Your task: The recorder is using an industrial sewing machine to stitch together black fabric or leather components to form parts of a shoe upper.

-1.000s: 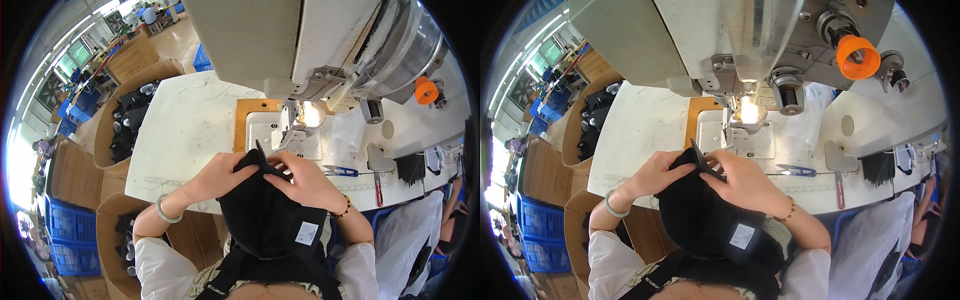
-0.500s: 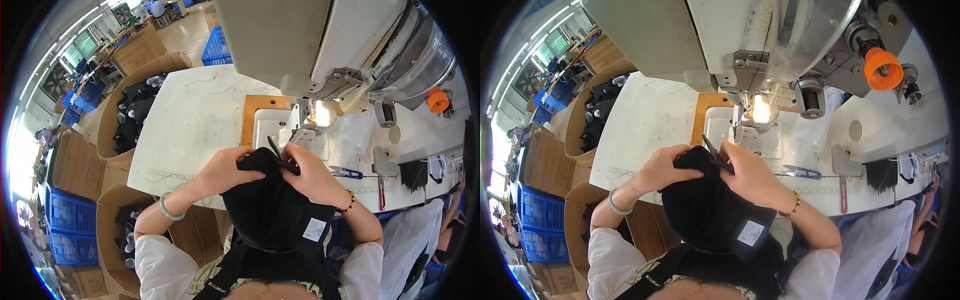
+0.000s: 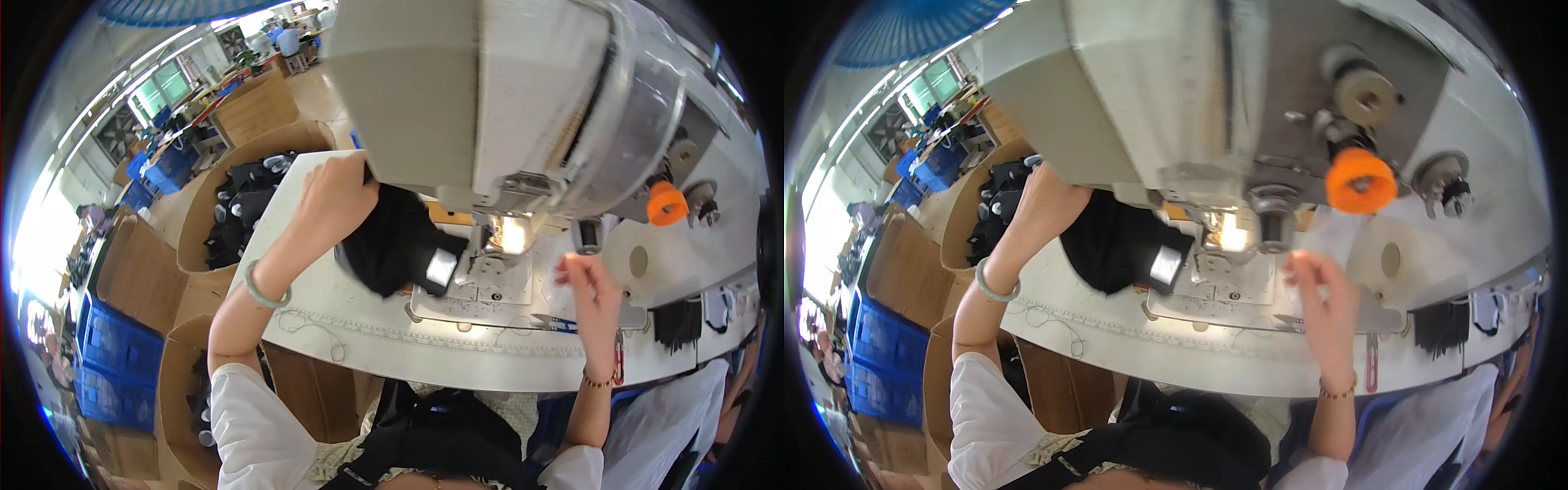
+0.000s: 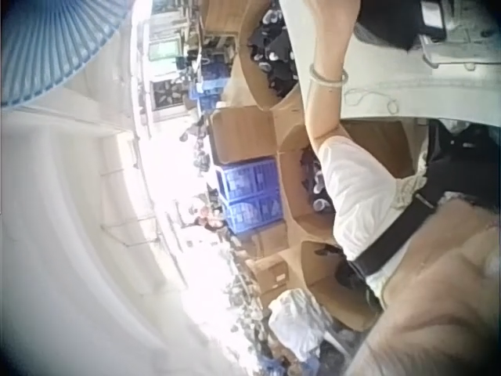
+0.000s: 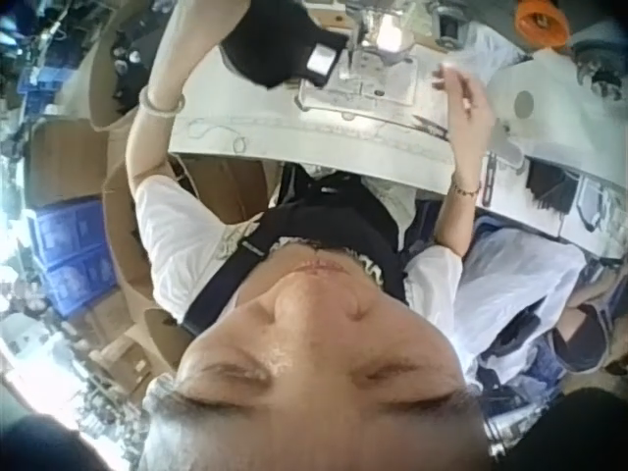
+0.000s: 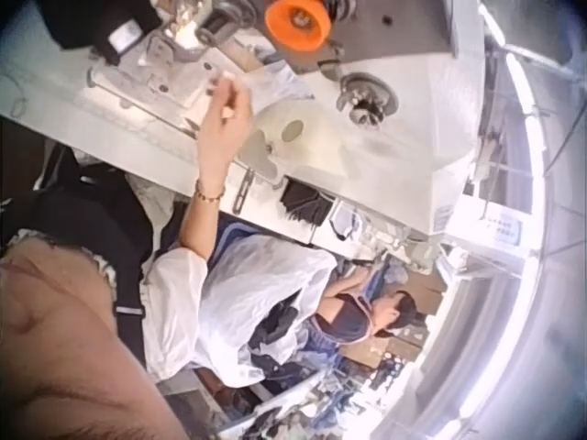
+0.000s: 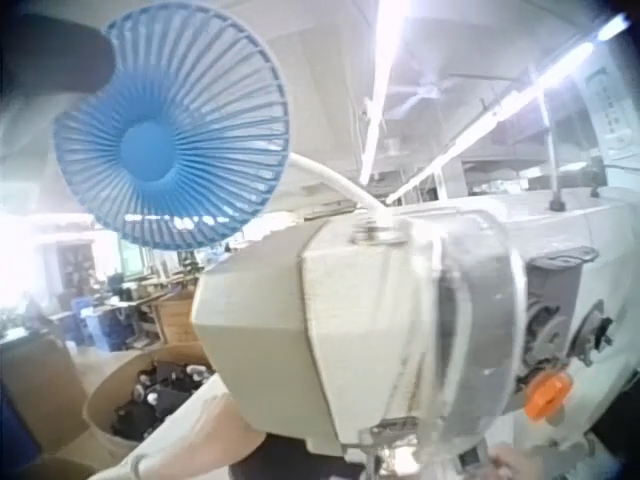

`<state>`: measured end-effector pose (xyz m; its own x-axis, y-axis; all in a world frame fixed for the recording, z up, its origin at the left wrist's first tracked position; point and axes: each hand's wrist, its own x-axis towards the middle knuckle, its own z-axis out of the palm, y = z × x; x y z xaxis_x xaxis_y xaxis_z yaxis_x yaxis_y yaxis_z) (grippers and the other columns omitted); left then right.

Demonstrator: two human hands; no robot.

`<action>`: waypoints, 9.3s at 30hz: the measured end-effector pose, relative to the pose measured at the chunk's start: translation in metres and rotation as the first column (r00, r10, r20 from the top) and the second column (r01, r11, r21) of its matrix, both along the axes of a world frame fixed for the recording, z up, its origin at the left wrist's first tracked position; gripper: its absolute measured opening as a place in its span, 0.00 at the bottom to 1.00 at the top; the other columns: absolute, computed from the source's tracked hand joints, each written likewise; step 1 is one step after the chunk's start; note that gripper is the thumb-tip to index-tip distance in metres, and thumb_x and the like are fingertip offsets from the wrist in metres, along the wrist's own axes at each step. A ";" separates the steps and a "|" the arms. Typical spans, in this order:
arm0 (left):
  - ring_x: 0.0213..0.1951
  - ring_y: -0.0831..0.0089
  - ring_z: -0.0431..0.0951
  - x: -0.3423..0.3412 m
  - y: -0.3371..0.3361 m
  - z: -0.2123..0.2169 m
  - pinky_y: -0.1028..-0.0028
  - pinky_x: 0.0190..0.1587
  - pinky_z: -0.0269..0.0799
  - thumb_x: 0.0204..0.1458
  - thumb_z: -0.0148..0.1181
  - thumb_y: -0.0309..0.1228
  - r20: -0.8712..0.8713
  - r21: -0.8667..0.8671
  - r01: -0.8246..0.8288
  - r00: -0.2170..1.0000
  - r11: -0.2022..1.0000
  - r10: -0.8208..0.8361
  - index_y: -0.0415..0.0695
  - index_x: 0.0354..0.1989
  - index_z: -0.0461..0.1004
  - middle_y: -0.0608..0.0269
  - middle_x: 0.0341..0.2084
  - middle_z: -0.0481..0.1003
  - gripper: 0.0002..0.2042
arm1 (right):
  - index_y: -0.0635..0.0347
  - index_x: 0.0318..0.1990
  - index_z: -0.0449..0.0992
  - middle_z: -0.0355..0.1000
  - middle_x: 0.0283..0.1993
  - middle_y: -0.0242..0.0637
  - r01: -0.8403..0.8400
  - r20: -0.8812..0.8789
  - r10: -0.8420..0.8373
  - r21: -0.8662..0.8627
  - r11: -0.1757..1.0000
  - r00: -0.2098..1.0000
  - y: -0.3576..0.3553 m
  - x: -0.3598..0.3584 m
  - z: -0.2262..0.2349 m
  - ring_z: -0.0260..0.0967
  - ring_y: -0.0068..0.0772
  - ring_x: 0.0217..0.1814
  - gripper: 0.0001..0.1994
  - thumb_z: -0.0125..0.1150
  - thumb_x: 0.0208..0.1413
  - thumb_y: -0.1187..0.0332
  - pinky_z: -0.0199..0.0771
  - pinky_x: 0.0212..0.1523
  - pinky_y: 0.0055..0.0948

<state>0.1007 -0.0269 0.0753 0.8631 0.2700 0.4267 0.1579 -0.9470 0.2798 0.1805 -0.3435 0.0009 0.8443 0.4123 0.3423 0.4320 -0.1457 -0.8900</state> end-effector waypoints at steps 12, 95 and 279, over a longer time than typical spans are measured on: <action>0.37 0.58 0.71 0.091 -0.027 -0.099 0.65 0.41 0.64 0.39 0.57 0.26 0.356 0.256 0.481 0.760 0.839 -0.544 0.39 0.36 0.70 0.53 0.32 0.71 0.13 | 0.66 0.46 0.65 0.68 0.42 0.46 -0.073 0.131 0.077 -0.030 0.997 0.988 0.086 0.122 -0.034 0.64 0.42 0.47 0.23 0.63 0.42 0.67 0.66 0.42 0.34; 0.33 0.63 0.73 0.009 -0.073 -0.065 0.73 0.32 0.72 0.38 0.53 0.18 0.209 0.718 0.282 0.784 0.636 -0.584 0.28 0.41 0.69 0.48 0.35 0.71 0.17 | 0.54 0.39 0.75 0.70 0.42 0.38 -0.032 0.805 0.280 -0.310 0.950 0.523 0.025 0.034 0.000 0.70 0.38 0.41 0.17 0.61 0.36 0.77 0.68 0.43 0.27; 0.30 0.67 0.77 0.029 -0.064 -0.072 0.76 0.27 0.72 0.22 0.51 0.14 0.455 0.467 0.513 0.559 0.720 -0.693 0.35 0.32 0.74 0.58 0.28 0.74 0.20 | 0.59 0.33 0.75 0.71 0.34 0.35 -0.036 0.807 0.016 0.007 0.999 0.590 0.040 0.048 -0.004 0.67 0.41 0.40 0.15 0.57 0.32 0.81 0.69 0.40 0.35</action>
<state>0.1298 -0.0909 0.0028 0.3433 -0.4159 0.8421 -0.5801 -0.7991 -0.1582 0.2287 -0.3034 -0.0031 0.2075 0.4138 0.8864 0.9780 -0.1095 -0.1778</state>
